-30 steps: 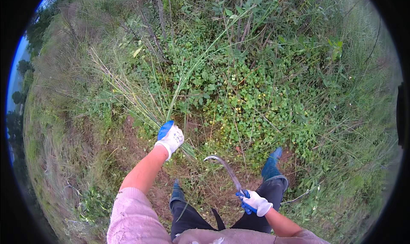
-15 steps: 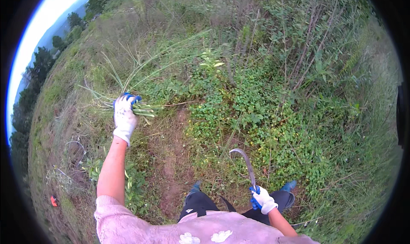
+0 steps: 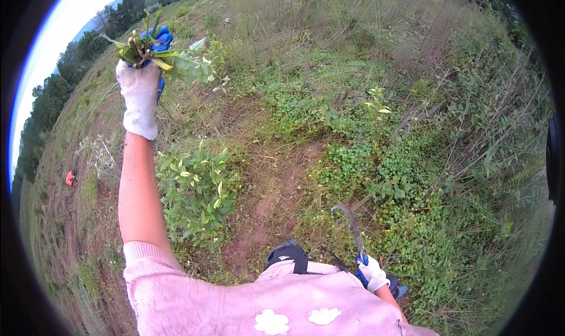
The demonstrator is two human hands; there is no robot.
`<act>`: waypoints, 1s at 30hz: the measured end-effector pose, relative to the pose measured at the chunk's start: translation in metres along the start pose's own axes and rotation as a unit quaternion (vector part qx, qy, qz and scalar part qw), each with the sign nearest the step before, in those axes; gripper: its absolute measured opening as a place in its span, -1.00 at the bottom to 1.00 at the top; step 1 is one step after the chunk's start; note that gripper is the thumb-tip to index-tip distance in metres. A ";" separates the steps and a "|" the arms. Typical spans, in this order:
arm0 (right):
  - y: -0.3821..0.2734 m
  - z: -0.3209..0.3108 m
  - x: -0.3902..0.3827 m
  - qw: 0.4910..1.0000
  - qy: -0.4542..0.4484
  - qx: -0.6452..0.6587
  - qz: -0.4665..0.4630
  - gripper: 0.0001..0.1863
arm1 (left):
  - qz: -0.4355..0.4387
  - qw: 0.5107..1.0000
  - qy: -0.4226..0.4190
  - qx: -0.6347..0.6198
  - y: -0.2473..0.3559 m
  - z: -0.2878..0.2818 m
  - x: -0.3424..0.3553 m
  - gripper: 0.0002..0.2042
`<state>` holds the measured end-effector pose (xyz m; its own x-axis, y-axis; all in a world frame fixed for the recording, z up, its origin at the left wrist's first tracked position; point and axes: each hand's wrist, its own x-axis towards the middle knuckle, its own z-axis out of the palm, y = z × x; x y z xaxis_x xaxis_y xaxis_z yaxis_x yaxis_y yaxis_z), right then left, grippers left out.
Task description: The person uses a sickle to cut weeds and grass in an overgrown outdoor area. They repeatedly swing the tool to sever vegetation, gather the cuttings into bundles, and toss them aside while moving across the terrain.
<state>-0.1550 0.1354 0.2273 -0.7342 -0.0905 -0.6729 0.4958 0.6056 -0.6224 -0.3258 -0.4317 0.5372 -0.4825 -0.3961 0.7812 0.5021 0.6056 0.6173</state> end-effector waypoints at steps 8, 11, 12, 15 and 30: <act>0.033 0.018 0.023 0.998 0.023 -0.055 0.037 -0.89 | 0.121 0.981 0.005 0.151 -0.006 -0.040 0.049 -0.74; 0.039 0.025 0.022 0.997 0.039 -0.058 -0.018 -0.87 | 0.204 0.953 0.003 0.222 -0.023 -0.050 0.067 -0.78; 0.048 0.026 0.025 0.996 0.052 -0.076 -0.021 -0.87 | 0.232 0.942 0.004 0.243 -0.027 -0.052 0.072 -0.79; 0.041 0.050 0.031 0.996 0.009 -0.087 -0.010 -0.82 | 0.234 0.904 -0.033 0.356 0.004 -0.071 0.095 -0.72; 0.071 0.028 0.032 0.985 0.049 -0.115 0.116 -0.79 | -0.510 0.533 -0.567 0.366 -0.126 -0.012 -0.389 -0.30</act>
<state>-0.1302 0.1534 0.1500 -0.6597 0.1413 -0.7382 0.5457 0.7653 -0.3412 -0.1926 -0.3617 0.1566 -0.5689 -0.3576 -0.7406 -0.6515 0.7455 0.1406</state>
